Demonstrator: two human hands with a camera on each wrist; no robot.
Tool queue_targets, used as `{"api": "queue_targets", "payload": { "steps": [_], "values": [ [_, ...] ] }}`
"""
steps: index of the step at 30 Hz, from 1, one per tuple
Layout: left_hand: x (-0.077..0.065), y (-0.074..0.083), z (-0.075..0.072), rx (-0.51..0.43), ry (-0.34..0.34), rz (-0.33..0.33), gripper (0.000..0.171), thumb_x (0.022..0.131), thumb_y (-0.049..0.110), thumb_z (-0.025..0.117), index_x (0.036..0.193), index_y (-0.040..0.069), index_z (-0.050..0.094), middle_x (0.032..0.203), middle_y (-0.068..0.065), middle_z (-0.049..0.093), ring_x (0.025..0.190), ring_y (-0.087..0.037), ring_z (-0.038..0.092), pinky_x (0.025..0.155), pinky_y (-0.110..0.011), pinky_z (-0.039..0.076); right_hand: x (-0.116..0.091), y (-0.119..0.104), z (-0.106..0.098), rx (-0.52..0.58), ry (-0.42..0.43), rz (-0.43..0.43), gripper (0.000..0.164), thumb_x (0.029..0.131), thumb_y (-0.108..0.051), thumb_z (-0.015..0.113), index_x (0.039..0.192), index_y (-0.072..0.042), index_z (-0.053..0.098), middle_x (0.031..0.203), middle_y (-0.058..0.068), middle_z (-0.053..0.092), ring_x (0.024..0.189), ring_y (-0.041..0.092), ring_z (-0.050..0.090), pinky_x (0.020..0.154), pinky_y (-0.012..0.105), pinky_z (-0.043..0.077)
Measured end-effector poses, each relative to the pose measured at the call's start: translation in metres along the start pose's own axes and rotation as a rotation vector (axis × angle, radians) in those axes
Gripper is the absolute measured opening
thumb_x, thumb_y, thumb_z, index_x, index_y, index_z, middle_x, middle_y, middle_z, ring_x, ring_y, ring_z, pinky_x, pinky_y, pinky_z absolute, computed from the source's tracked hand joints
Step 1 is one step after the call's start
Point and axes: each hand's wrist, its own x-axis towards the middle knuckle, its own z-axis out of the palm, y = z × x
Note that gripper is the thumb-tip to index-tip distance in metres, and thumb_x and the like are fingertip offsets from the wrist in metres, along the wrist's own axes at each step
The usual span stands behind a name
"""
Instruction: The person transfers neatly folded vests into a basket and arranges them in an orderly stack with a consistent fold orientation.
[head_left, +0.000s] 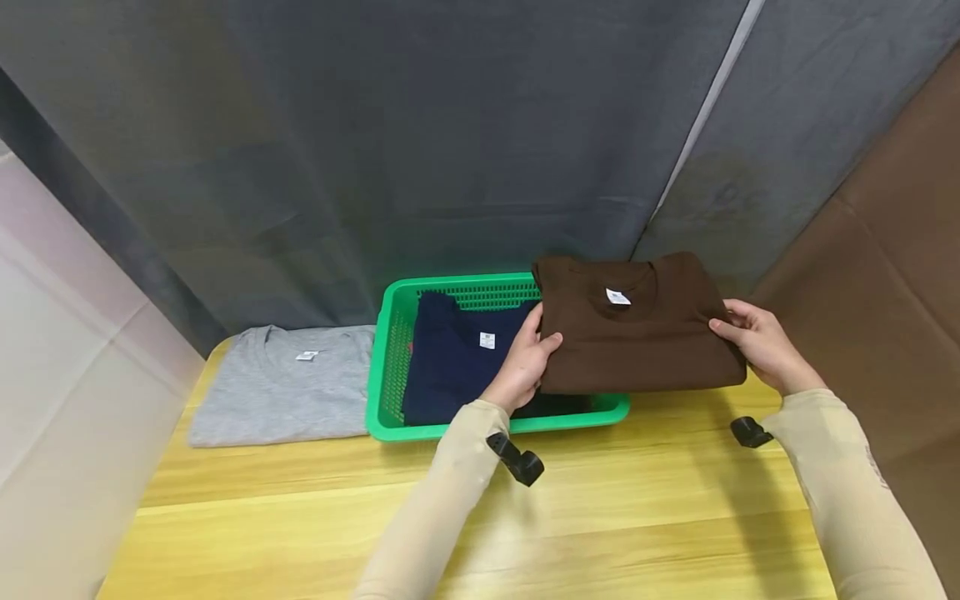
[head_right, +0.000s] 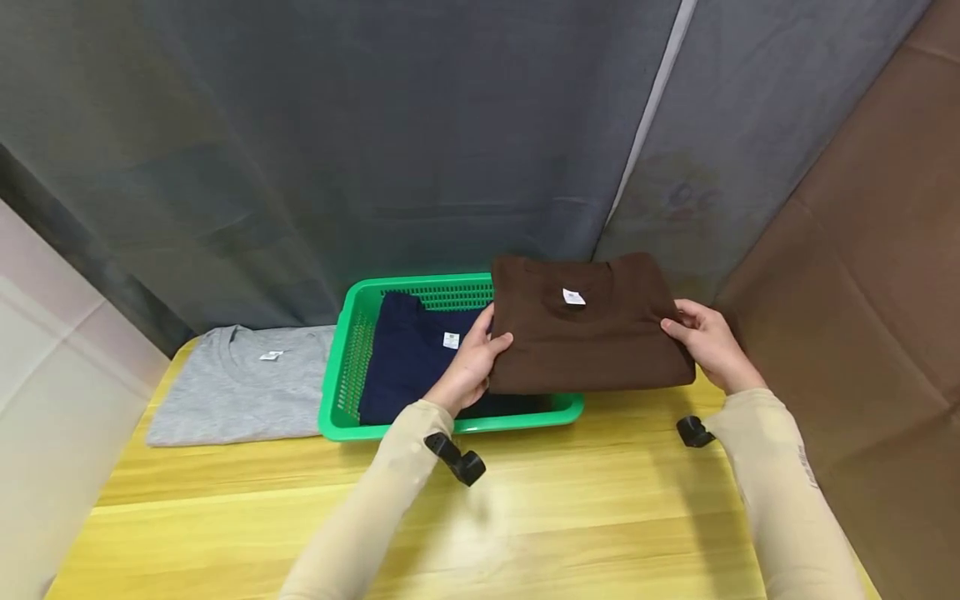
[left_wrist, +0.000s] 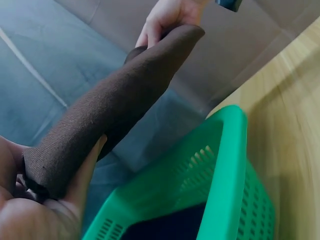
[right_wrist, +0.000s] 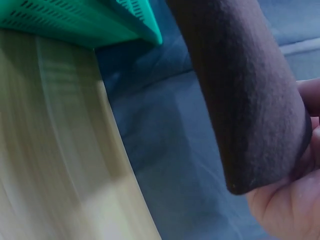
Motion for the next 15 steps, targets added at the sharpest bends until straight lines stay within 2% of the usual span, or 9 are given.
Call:
{"api": "queue_targets", "payload": {
  "steps": [6,12,15],
  "values": [
    [-0.005,0.005,-0.014,0.008,0.003,-0.011,0.054,0.095,0.003,0.039,0.143,0.022,0.023,0.128,-0.018,0.048,0.090,-0.019,0.058,0.075,-0.033,0.050,0.005,-0.003,0.012,0.041,-0.042,-0.014,0.018,0.091,-0.011,0.054,0.107,-0.017,0.058,0.088,-0.008,0.067,0.073,0.008,0.063,0.061,0.023,0.051],
    [-0.010,0.010,-0.026,0.012,-0.003,-0.003,0.053,0.095,0.004,0.039,0.143,0.023,0.024,0.127,-0.018,0.049,0.087,-0.016,0.059,0.073,-0.031,0.050,0.010,-0.004,0.021,-0.011,-0.055,-0.028,0.018,0.091,-0.012,0.054,0.108,-0.019,0.057,0.089,-0.010,0.066,0.075,0.007,0.062,0.062,0.022,0.051],
    [-0.014,0.013,-0.030,0.024,0.007,-0.004,0.053,0.095,0.005,0.039,0.143,0.023,0.024,0.128,-0.018,0.049,0.089,-0.018,0.059,0.074,-0.033,0.050,0.012,-0.004,0.026,0.036,-0.077,-0.040,0.019,0.091,-0.009,0.053,0.107,-0.019,0.057,0.090,-0.009,0.065,0.075,0.007,0.062,0.062,0.022,0.051]
  ]
}}
